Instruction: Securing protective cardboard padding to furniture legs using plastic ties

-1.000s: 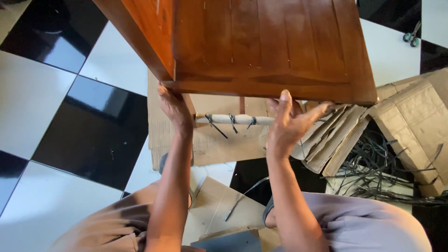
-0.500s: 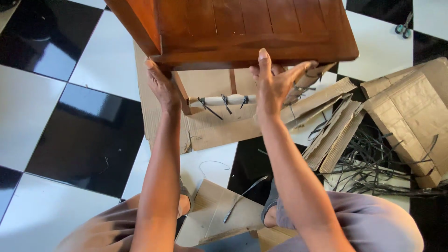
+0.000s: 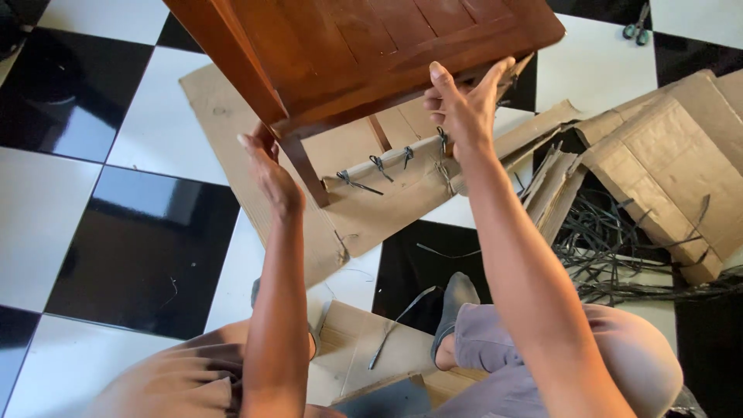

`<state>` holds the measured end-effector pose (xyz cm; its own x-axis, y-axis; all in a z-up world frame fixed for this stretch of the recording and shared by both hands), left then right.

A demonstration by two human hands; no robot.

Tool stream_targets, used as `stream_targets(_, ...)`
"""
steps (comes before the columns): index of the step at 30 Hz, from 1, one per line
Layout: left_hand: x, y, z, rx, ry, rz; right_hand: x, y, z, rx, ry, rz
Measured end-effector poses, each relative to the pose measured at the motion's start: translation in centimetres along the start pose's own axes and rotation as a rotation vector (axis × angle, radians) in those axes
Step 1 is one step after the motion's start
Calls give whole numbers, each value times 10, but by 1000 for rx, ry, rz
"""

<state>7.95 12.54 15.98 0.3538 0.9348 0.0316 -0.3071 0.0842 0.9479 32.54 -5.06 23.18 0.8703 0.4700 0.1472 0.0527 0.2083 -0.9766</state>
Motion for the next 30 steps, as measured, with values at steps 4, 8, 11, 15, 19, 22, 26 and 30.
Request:
stream_targets(4, -27, -5, 12, 120, 49, -12, 18, 5, -30, -65, 28, 65)
stream_targets(8, -61, 8, 28, 56, 106, 25, 21, -4, -40, -37, -116, 4)
stream_targets(11, -83, 10, 39, 49, 131, 58, 25, -2, -53, -97, -134, -6)
stream_targets(15, -105, -2, 45, 38, 181, 122, 32, 4, -65, -124, -137, -3)
stream_targets(19, -124, -18, 53, 52, 242, 57, 32, -1, -71, -125, -121, 3)
stream_targets(22, -139, -23, 63, -41, 238, 12, 38, 2, -76, -70, -121, -6)
stream_targets(26, -154, -27, 75, -7, 218, -82, 45, 4, -84, -92, -75, -27)
stream_targets(30, -164, -32, 84, 117, 216, -38, 42, 4, -81, -12, -42, 8)
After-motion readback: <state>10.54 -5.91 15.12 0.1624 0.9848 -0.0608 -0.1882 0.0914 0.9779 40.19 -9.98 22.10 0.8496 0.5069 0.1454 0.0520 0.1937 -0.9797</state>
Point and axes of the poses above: each hand's wrist, its own x-axis towards the middle knuckle, its own z-axis out of the palm, y = z × x, the point moved 5 cm from there along x, towards the middle knuckle, and after that the axes turned 14 degrees about -z, right-handed, at the moved point
